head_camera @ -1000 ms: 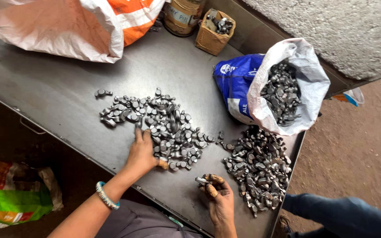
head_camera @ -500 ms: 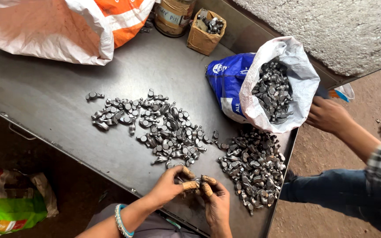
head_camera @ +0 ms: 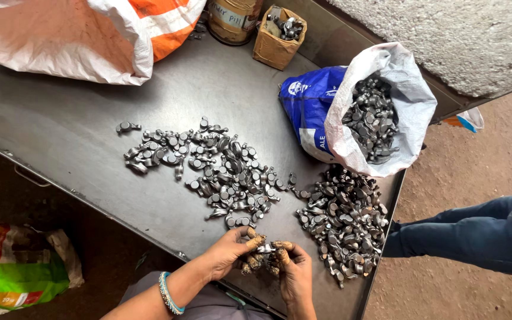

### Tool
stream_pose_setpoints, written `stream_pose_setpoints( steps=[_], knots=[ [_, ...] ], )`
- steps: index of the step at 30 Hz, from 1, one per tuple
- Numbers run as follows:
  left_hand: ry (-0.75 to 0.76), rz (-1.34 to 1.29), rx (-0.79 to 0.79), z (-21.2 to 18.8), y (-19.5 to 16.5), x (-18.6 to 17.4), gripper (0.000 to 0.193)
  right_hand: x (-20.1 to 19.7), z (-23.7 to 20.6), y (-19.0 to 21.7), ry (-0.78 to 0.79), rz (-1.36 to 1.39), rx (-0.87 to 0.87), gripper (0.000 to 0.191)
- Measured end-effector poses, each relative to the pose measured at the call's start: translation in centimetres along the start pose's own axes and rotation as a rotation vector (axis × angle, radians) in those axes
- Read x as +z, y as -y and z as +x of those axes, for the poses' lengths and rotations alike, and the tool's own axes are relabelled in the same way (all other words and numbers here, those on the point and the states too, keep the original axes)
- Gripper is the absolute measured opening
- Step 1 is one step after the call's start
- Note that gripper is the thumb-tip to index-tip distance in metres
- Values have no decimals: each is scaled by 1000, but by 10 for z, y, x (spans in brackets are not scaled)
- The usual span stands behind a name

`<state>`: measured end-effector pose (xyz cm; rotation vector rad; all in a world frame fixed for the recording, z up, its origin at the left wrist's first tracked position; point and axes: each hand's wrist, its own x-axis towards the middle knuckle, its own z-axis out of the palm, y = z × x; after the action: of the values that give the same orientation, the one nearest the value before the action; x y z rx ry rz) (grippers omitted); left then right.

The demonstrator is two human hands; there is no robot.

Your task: The person sorts small cast metal parts on a metal table, picking up individual pieces by hand, turning and checking each one, and placing accepted pieces into a pile next to a bag filled with similar parts. Another worker occasionally adds handfuls of parts from the bag to the table.

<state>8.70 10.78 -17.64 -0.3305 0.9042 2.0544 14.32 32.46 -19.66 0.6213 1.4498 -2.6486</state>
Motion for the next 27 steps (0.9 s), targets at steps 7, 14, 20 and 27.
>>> stream_pose_setpoints(
  steps=[7,14,20,27],
  knots=[
    [14,24,44,-2,-5,-1,20,19,-5,15,38,-90,-20,21],
    [-492,1067,847,-31,-49,-1,32,39,7,100,-389,-617,-552,19],
    [-739,1380,564,-64,-79,0,55,105,4,102,-330,-1152,-553,35],
    [-703,1454,654,-58,-68,-5,51,153,14,28,305,-1603,-695,40]
  ],
)
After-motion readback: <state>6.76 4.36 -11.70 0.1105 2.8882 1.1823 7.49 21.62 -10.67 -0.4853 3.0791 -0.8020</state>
